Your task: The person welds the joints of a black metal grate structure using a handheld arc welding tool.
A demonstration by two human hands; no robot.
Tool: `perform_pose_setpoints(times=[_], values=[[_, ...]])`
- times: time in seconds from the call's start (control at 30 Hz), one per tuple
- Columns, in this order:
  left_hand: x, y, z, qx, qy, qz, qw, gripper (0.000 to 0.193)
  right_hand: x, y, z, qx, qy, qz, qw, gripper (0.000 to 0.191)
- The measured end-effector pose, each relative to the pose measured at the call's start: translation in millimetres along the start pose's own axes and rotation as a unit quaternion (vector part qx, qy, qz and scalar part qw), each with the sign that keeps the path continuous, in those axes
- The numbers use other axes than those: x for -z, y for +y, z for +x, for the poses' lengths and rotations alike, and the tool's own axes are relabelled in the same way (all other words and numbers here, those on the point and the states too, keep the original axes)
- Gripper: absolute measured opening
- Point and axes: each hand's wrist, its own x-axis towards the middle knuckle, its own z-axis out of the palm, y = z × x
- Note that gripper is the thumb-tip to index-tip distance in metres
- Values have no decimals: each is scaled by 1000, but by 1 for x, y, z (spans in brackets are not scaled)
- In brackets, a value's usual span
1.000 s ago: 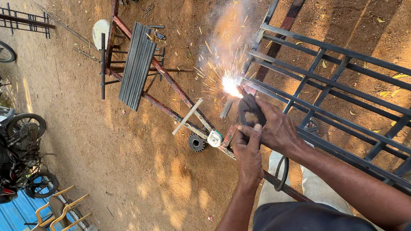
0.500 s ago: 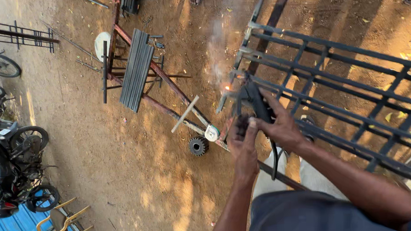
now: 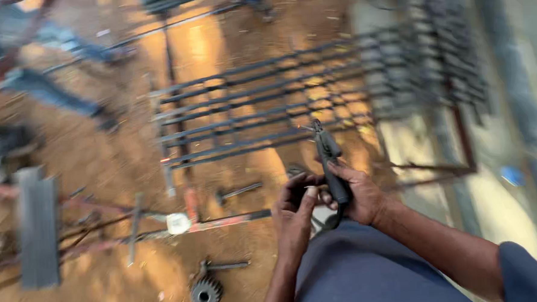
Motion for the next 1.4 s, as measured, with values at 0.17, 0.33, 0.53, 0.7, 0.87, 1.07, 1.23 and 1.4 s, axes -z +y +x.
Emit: perform_pose_setpoints(times=[0.17,0.33,0.53,0.7,0.87,1.07,1.23,1.4], values=[[-9,-36,-62,52,-74,55,994,33,49,23,-106,22,94,-45,994,32],[-39,-63,-101,99,-144,98,980,38,119,-26,-213,139,237,-191,942,40],[-51,-86,-109,100,-162,91,977,39,159,-98,-340,244,364,-425,792,56],[-89,-107,-96,119,-171,106,972,39,168,-158,-391,341,409,-567,628,57],[-167,-140,-70,127,-206,108,964,38,202,-222,-383,397,414,-626,528,58],[-299,-190,-15,105,-221,156,957,39,321,-317,-347,417,385,-650,505,60],[-424,-209,-1,148,-139,157,966,37,408,-412,-311,391,301,-662,564,62],[-501,-195,-27,154,-59,101,981,38,413,-441,-288,348,189,-655,644,58]])
